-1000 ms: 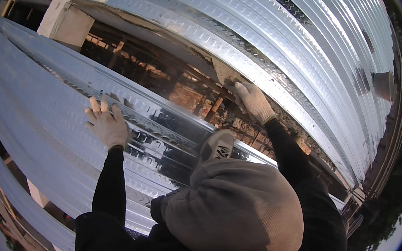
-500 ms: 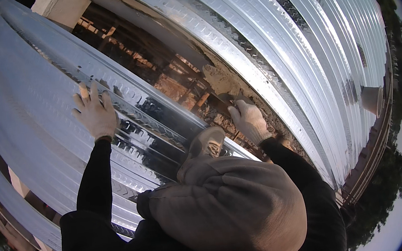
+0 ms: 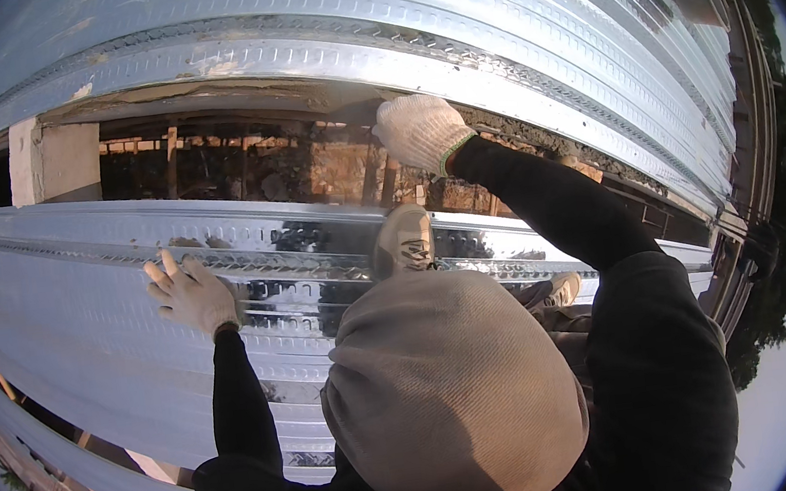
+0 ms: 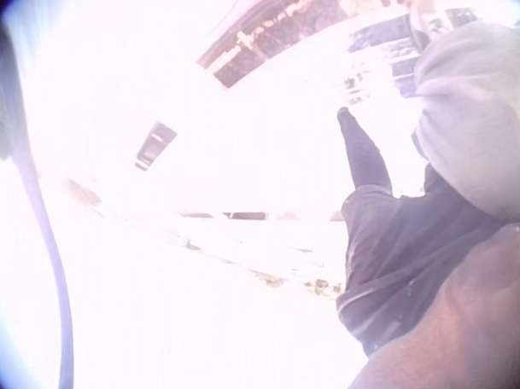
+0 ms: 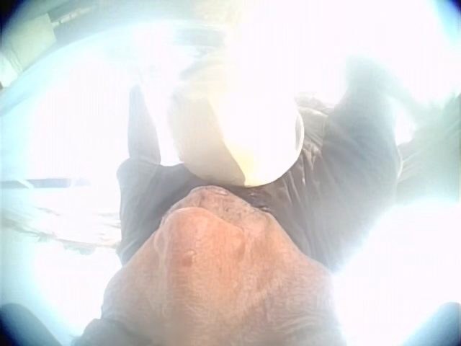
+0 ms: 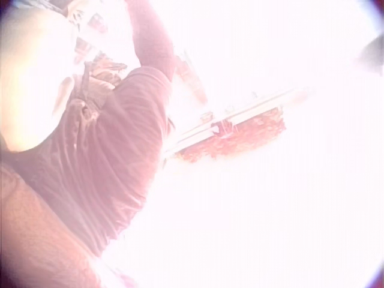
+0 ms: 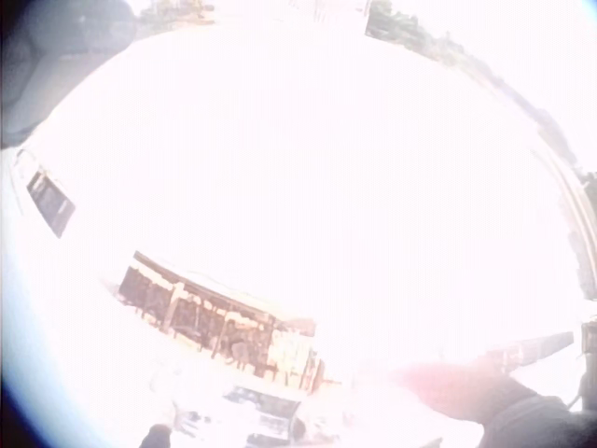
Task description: The person scoops cement from a bucket with a trowel and applies it to the seams of a corrugated metal roof. They repeatedly smooth the cement along the ridges while standing on the roof.
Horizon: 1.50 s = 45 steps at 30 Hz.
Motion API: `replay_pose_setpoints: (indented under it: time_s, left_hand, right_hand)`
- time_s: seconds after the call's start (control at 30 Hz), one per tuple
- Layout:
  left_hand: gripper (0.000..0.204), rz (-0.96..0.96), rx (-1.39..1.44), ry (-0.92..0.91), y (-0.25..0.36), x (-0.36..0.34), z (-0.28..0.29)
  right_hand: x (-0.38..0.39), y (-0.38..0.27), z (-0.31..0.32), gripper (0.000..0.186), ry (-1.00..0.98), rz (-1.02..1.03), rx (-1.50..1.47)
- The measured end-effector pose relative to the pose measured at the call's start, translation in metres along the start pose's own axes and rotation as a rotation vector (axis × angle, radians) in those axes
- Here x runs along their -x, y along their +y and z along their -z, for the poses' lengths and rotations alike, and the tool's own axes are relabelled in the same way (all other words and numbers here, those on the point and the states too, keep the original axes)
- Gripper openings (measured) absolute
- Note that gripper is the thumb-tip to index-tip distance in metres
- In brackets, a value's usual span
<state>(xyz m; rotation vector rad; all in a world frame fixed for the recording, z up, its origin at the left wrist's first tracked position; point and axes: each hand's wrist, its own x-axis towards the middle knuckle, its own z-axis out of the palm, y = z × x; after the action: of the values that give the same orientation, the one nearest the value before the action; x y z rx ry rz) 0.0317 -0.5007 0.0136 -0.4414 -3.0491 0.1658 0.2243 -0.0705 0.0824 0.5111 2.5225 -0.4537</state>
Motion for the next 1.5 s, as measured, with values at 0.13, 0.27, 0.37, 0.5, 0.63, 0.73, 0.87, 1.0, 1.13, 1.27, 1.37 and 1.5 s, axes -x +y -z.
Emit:
replay_pose_setpoints:
  time_s: [0.13, 0.27, 0.37, 0.5, 0.63, 0.73, 0.87, 1.0, 1.13, 1.27, 1.37, 1.5]
  left_hand:
    - [0.059, -0.007, 0.017, -0.014, -0.006, -0.004, -0.003]
    - [0.060, 0.017, -0.032, -0.056, -0.002, -0.004, -0.002]
    - [0.060, 0.040, -0.051, -0.069, -0.003, -0.003, -0.002]
    - [0.060, 0.063, -0.053, -0.079, -0.002, -0.003, 0.000]
    - [0.060, 0.074, -0.014, -0.103, -0.003, -0.005, -0.005]
    - [0.061, 0.085, 0.020, -0.142, 0.002, -0.004, 0.000]
    - [0.061, 0.115, 0.039, -0.151, 0.009, -0.005, 0.017]
    - [0.061, 0.041, 0.014, -0.106, -0.011, -0.001, -0.012]
    - [0.060, 0.074, 0.071, -0.141, 0.013, 0.000, 0.007]
    - [0.059, 0.165, 0.048, -0.109, 0.015, 0.004, 0.016]
    - [0.058, 0.127, 0.052, -0.109, 0.029, 0.002, 0.019]
    - [0.059, -0.022, 0.125, -0.001, 0.043, 0.008, 0.047]
  right_hand:
    - [0.062, 0.041, 0.007, 0.033, -0.075, -0.091, 0.019]
    - [0.110, 0.091, -0.016, 0.040, -0.078, -0.158, 0.073]
    - [0.141, 0.120, -0.028, 0.036, -0.080, -0.217, 0.102]
    - [0.188, 0.166, -0.043, 0.026, -0.185, -0.332, 0.128]
    - [0.262, 0.228, -0.065, 0.017, -0.156, -0.472, 0.230]
    - [0.299, 0.243, -0.059, 0.018, -0.160, -0.525, 0.259]
    - [0.275, 0.194, -0.033, 0.021, -0.249, -0.483, 0.114]
    - [0.237, 0.189, -0.060, 0.035, -0.057, -0.320, 0.112]
    - [0.251, 0.254, -0.072, 0.028, -0.055, -0.385, 0.261]
    - [0.321, 0.300, -0.036, 0.021, -0.066, -0.534, 0.338]
    - [0.400, 0.313, -0.018, 0.027, -0.230, -0.676, 0.425]
    - [0.418, 0.296, -0.009, 0.032, -0.273, -0.740, 0.331]
